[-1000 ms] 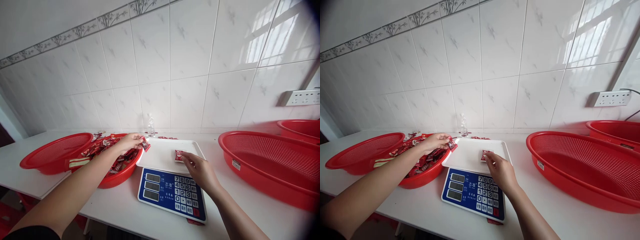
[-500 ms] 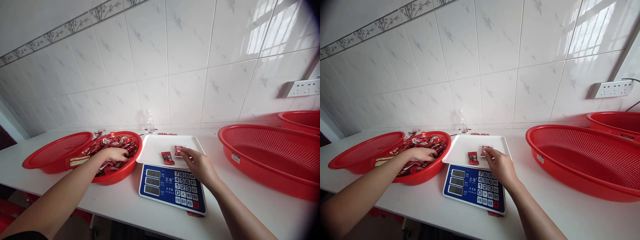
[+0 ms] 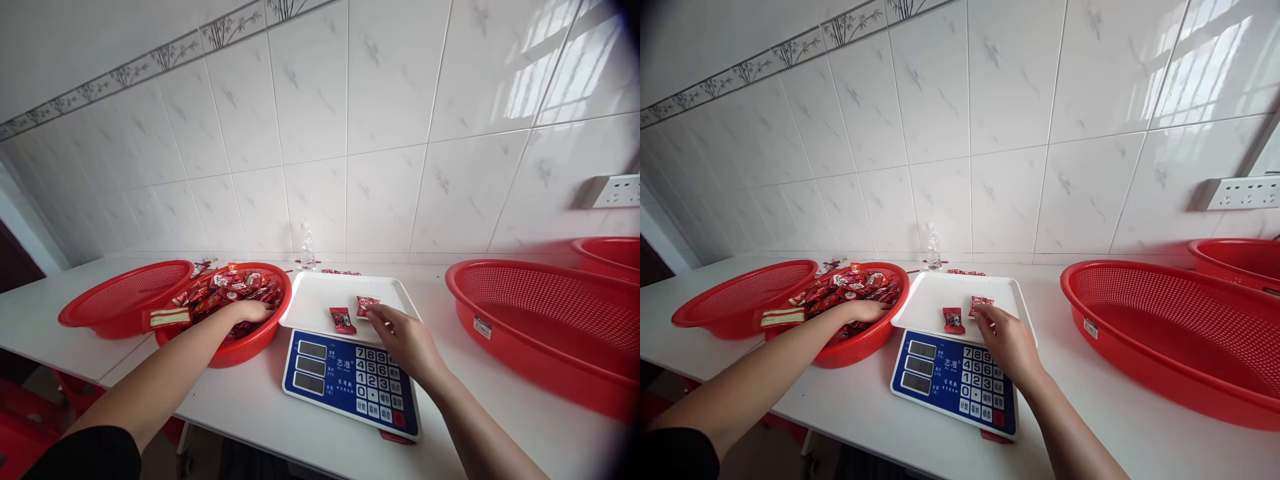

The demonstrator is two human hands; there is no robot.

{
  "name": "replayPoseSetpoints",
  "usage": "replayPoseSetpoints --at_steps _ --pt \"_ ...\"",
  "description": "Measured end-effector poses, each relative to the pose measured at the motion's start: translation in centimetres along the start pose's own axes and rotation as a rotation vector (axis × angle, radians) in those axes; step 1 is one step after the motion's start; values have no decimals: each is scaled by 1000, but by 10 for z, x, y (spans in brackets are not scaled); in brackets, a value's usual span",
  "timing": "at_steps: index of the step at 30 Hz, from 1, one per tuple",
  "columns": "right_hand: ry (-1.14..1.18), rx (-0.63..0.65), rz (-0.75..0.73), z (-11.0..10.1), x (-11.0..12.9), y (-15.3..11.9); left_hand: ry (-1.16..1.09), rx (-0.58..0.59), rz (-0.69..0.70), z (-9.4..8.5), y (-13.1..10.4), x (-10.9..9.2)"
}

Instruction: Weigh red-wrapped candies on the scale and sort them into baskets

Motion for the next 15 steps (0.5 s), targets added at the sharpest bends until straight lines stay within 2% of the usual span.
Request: replayPoseSetpoints --at_steps 4,8,11,15 --pt "7 -6 -5 -1 0 1 3 101 -58 5 -3 2" --pt "16 -15 -17 -1 0 1 -11 95 -47 2 -4 3" --pt "31 -22 -8 -2 0 1 -27 68 -13 -7 -4 4" --pt "45 -24 -2 -3 0 1 -38 -5 54 -29 -9 2"
Point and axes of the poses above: each hand's wrist, its own y-axis towards the middle knuckle, its own z-axis out of the palm, x = y × z, the point moved 7 cm from there along y, towards the middle knuckle, and after that the axes turned 5 degrees about -z, right-handed, at the moved point
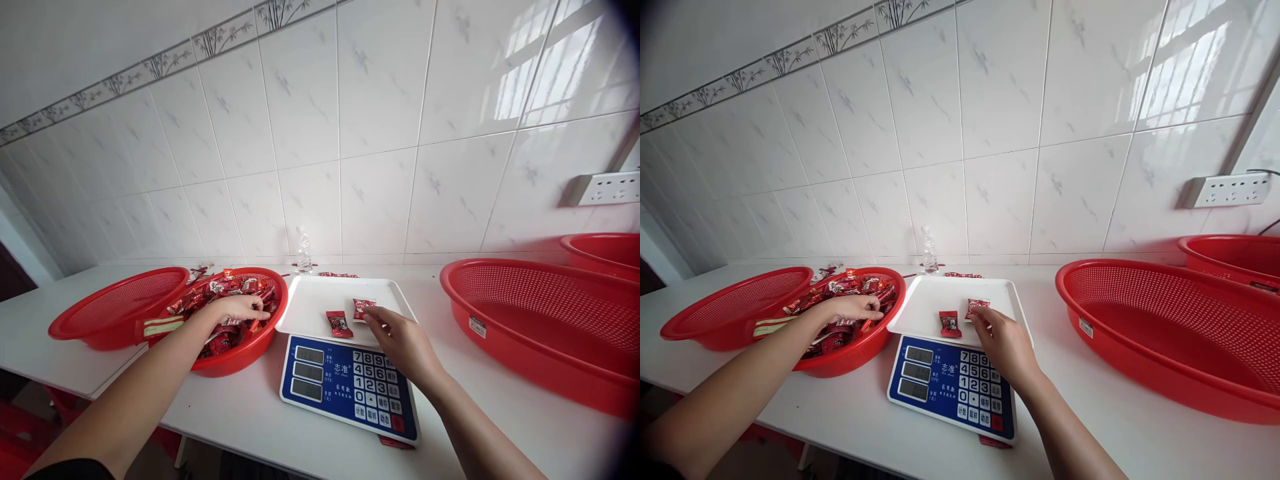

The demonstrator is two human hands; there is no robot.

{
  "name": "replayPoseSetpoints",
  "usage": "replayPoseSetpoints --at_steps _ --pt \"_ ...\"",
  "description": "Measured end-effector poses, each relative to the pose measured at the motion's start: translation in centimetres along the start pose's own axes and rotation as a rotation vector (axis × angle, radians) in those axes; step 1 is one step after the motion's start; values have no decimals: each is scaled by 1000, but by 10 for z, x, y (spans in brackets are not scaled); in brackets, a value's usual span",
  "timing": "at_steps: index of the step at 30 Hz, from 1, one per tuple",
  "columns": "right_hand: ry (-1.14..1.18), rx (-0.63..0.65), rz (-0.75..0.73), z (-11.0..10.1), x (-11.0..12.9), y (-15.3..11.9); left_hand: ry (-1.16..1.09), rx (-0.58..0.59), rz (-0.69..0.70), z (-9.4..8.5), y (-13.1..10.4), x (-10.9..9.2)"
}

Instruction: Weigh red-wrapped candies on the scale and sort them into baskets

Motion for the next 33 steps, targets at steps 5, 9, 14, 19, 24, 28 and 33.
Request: replayPoseSetpoints --at_steps 5,9,14,19,24,28,33 --pt "-2 -15 -15 -1 1 0 -108 -87 72 -25 -13 -13" --pt "5 -7 -1 0 1 0 -210 -115 106 -35 -24 -24" --pt "1 6 9 -1 2 0 -300 -130 166 -34 -25 -40" --pt "6 -1 -3 -1 2 0 -307 -112 266 -10 -23 -78" --pt "37 -36 -16 -3 3 0 -274 -116 361 16 -22 -117" --pt "80 -96 -6 -11 5 0 -244 -210 389 26 -10 -133" --pt "138 -174 -4 -18 6 -1 -192 -283 442 43 6 -162"
Point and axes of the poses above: each hand's wrist, its own y-axis towards the middle knuckle, its own z-axis out of the palm, x = y × z, the point moved 7 cm from there along y, towards the middle knuckle, and after that the axes turned 5 degrees about -z, right-handed, at the moved point
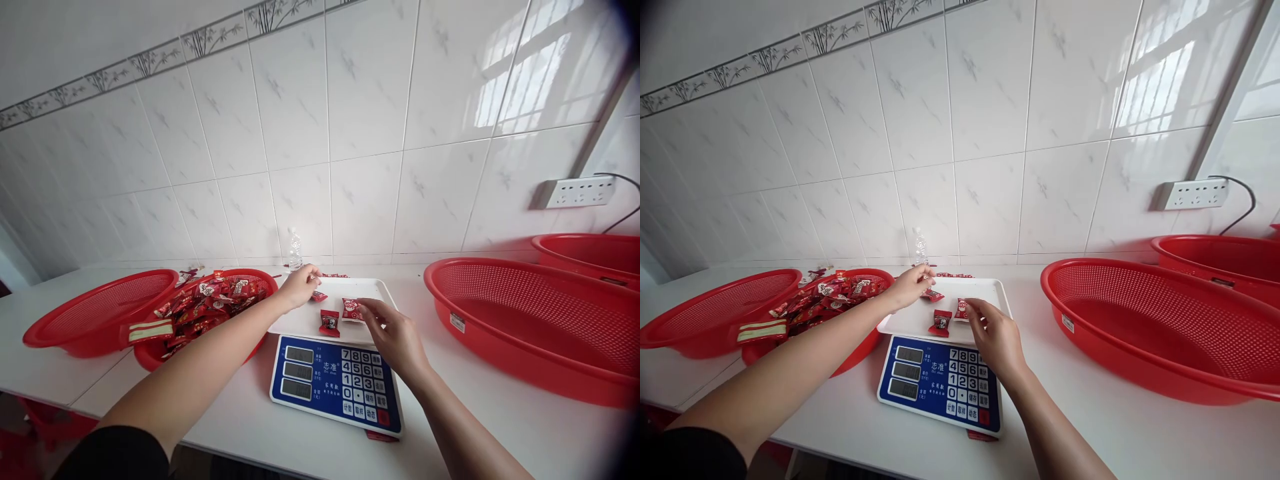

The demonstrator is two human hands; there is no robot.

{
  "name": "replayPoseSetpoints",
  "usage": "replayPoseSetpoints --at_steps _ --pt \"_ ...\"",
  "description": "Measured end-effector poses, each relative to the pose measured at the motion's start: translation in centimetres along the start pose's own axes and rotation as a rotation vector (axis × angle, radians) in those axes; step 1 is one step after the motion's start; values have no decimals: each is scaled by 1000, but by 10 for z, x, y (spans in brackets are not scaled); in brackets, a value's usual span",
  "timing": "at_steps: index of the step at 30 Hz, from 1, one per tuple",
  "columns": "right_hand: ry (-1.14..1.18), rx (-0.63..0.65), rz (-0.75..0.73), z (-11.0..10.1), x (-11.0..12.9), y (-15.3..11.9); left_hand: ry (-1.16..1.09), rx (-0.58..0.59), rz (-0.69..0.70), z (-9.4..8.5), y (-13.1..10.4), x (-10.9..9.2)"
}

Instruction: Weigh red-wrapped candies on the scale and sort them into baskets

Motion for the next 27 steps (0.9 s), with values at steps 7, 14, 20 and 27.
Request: replayPoseSetpoints --at_steps 7,14,20,27 --pt "1 -10 -7 -1 -2 1 149 214 92 49 4 -13" --pt "-6 -18 -4 -3 -1 1 319 379 37 71 -10 2" --pt "-12 -22 2 -4 -1 2 274 257 21 15 5 13" --pt "-29 -4 9 -3 -2 0 376 330 -331 -70 -25 100"
Point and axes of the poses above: each hand's wrist, its own y-axis towards the middle knuckle, its own z-axis out of the palm, x = y × z, the point moved 7 cm from there along y, towards the middle knuckle, and after that the axes turned 5 degrees about -z, right-handed, at the moved point
